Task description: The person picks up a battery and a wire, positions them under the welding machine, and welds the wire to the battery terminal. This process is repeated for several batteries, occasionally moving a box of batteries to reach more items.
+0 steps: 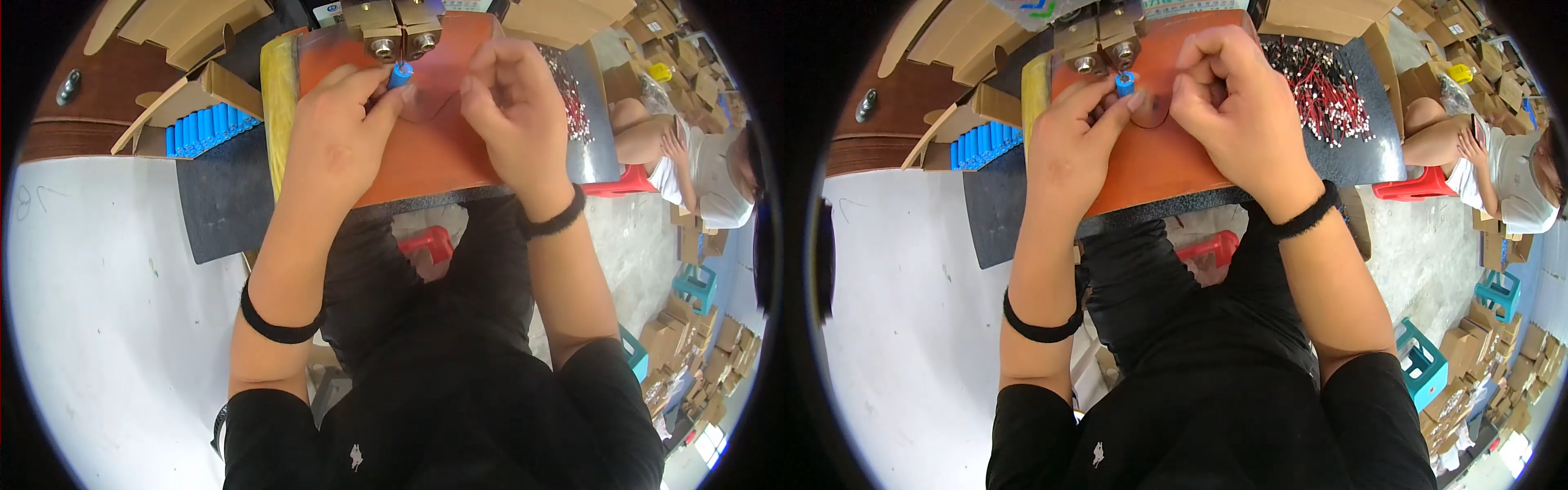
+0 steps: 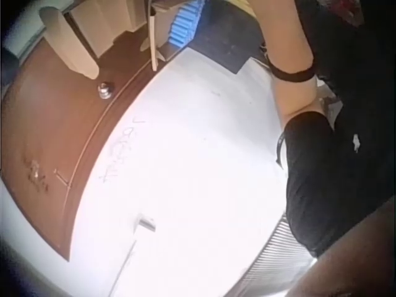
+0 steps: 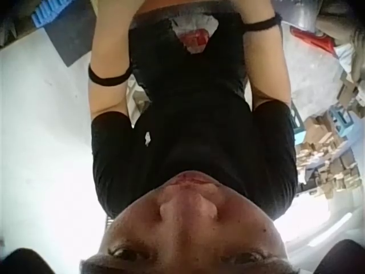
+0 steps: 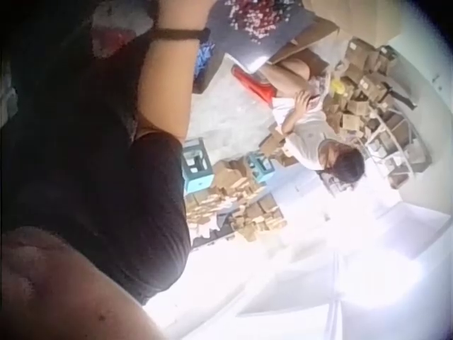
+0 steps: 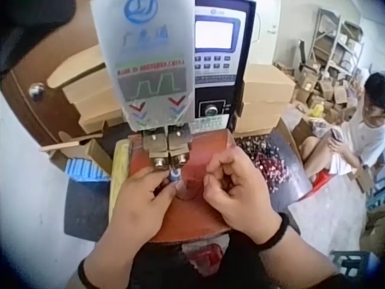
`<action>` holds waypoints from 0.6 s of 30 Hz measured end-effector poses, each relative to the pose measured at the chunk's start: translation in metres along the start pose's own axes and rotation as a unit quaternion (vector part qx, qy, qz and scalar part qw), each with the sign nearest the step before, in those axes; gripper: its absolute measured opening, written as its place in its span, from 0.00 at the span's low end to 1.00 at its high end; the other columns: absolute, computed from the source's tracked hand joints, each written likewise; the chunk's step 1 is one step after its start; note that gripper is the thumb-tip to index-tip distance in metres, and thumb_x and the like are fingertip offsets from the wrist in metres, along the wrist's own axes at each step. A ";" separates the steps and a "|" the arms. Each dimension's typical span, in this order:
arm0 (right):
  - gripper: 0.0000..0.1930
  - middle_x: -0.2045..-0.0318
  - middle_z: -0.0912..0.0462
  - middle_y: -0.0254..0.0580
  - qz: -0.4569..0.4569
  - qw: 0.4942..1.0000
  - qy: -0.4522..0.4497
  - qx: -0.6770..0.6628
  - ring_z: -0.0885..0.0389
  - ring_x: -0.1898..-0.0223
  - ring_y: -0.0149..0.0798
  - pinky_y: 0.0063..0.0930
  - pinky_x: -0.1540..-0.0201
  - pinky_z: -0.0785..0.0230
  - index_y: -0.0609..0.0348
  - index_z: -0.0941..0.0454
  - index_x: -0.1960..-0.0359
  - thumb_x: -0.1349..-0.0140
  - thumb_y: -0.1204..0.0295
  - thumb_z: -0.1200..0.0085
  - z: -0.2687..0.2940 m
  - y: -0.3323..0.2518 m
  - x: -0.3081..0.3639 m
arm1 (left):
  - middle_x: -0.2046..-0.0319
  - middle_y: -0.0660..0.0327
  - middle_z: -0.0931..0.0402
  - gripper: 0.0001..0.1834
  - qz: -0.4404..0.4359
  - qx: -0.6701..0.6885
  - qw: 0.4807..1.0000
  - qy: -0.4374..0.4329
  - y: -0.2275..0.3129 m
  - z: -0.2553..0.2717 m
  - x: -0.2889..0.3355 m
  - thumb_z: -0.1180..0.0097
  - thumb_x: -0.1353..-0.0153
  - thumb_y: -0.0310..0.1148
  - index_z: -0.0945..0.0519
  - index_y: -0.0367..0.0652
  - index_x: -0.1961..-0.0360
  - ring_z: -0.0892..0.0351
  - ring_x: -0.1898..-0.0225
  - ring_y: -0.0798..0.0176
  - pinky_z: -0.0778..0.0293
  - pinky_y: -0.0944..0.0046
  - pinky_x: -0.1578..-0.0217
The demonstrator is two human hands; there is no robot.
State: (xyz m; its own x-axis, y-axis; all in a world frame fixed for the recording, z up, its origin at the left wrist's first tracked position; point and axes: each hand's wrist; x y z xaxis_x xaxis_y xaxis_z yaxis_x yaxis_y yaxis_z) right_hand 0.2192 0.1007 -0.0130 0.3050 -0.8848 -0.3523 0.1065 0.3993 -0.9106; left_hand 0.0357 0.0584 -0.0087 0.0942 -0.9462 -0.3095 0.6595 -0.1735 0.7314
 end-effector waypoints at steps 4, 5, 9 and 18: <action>0.09 0.70 0.23 0.31 0.028 0.999 0.020 0.004 0.25 0.69 0.21 0.16 0.65 0.31 0.61 0.28 0.57 0.38 0.81 0.45 -0.002 0.003 -0.002 | 0.70 0.50 0.23 0.13 0.009 0.007 1.000 0.001 0.002 0.000 0.000 0.37 0.39 0.34 0.17 0.35 0.59 0.22 0.69 0.49 0.28 0.56 0.67; 0.08 0.75 0.22 0.32 0.058 0.997 0.044 0.004 0.25 0.73 0.22 0.17 0.68 0.30 0.60 0.26 0.59 0.40 0.80 0.43 -0.003 0.006 -0.003 | 0.70 0.50 0.23 0.13 0.014 0.016 1.000 0.002 0.001 -0.001 0.000 0.37 0.39 0.34 0.17 0.35 0.59 0.22 0.69 0.49 0.28 0.56 0.67; 0.08 0.75 0.22 0.32 0.076 0.996 0.041 0.014 0.24 0.73 0.22 0.18 0.68 0.30 0.59 0.26 0.59 0.40 0.79 0.43 -0.004 0.011 -0.003 | 0.71 0.50 0.24 0.13 0.003 0.021 1.000 0.004 -0.002 -0.002 0.000 0.37 0.39 0.35 0.17 0.35 0.59 0.23 0.70 0.50 0.29 0.57 0.67; 0.07 0.74 0.22 0.31 0.054 0.997 0.040 -0.041 0.25 0.72 0.21 0.17 0.69 0.32 0.60 0.26 0.59 0.38 0.79 0.43 -0.003 0.010 -0.003 | 0.70 0.51 0.22 0.14 0.033 0.016 0.999 -0.020 0.002 0.001 0.002 0.37 0.39 0.36 0.16 0.36 0.57 0.22 0.70 0.53 0.28 0.59 0.67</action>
State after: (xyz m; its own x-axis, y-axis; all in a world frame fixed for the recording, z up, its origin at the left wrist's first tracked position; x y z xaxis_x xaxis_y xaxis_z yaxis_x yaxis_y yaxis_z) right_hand 0.2163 0.1065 -0.0212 0.2334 -0.8549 -0.4633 -0.0020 0.4760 -0.8794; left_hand 0.0369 0.0554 -0.0075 0.1060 -0.9660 -0.2359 0.6278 -0.1189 0.7692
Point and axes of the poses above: each hand's wrist, its own x-axis away from the middle knuckle, its own z-axis out of the back of the hand, y = z × x
